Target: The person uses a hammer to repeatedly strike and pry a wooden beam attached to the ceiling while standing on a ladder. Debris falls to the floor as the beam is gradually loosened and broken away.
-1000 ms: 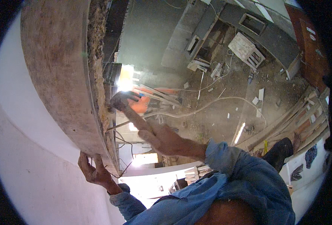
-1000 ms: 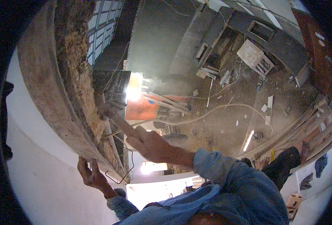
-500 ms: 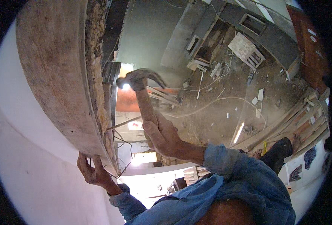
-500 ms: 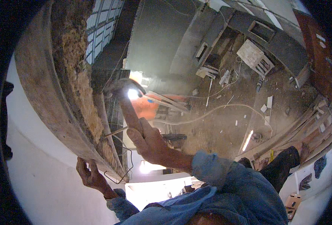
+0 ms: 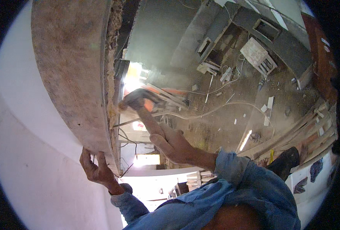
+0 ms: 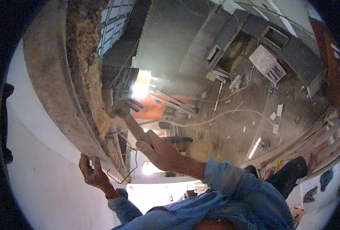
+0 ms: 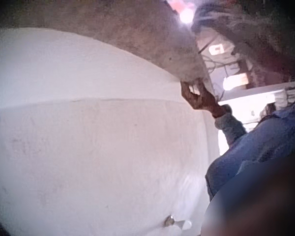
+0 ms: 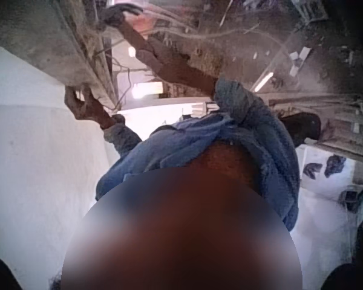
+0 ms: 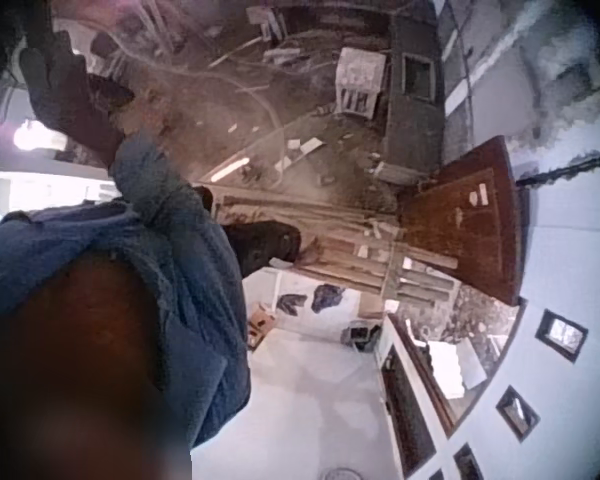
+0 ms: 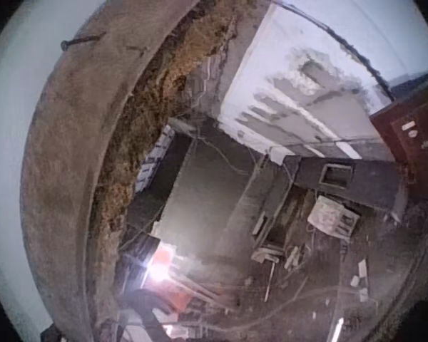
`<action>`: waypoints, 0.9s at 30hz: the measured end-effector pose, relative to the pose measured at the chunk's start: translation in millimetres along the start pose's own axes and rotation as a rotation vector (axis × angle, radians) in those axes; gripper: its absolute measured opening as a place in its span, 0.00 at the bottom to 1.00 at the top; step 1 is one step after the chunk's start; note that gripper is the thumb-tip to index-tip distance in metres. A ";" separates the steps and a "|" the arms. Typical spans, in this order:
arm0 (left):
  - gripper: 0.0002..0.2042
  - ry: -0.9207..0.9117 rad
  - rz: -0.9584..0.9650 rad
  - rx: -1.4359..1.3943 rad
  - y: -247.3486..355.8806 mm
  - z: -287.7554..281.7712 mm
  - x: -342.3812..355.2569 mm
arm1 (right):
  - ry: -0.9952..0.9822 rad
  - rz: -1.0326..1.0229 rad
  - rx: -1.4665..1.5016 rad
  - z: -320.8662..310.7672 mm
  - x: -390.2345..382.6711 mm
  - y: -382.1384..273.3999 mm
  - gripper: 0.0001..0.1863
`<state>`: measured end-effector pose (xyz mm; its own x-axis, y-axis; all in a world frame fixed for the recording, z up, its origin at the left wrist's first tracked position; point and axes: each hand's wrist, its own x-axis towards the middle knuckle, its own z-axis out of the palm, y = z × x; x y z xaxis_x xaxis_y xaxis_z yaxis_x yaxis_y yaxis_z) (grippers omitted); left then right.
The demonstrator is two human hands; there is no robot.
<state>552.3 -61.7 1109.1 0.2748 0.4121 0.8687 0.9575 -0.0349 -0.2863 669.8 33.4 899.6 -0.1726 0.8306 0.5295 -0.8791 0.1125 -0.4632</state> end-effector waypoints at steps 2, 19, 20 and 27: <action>0.22 -0.001 -0.011 -0.005 0.5 -1.7 -1.1 | 0.032 0.053 0.117 0.2 0.1 2.3 0.20; 0.22 -0.008 0.037 0.065 0.8 -1.8 2.9 | -0.039 -0.145 -0.148 -13.9 1.4 -5.9 0.22; 0.22 -0.007 0.015 0.042 1.4 -2.4 3.0 | -0.016 -0.185 -0.132 -14.0 1.4 -5.6 0.21; 0.22 0.001 0.021 0.053 2.7 -1.4 2.6 | -0.035 -0.078 -0.222 -13.4 -2.2 0.8 0.20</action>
<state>555.7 -61.9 1111.1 0.2951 0.4111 0.8625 0.9454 0.0049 -0.3258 675.4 38.9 888.6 -0.1268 0.7957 0.5923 -0.7721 0.2958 -0.5625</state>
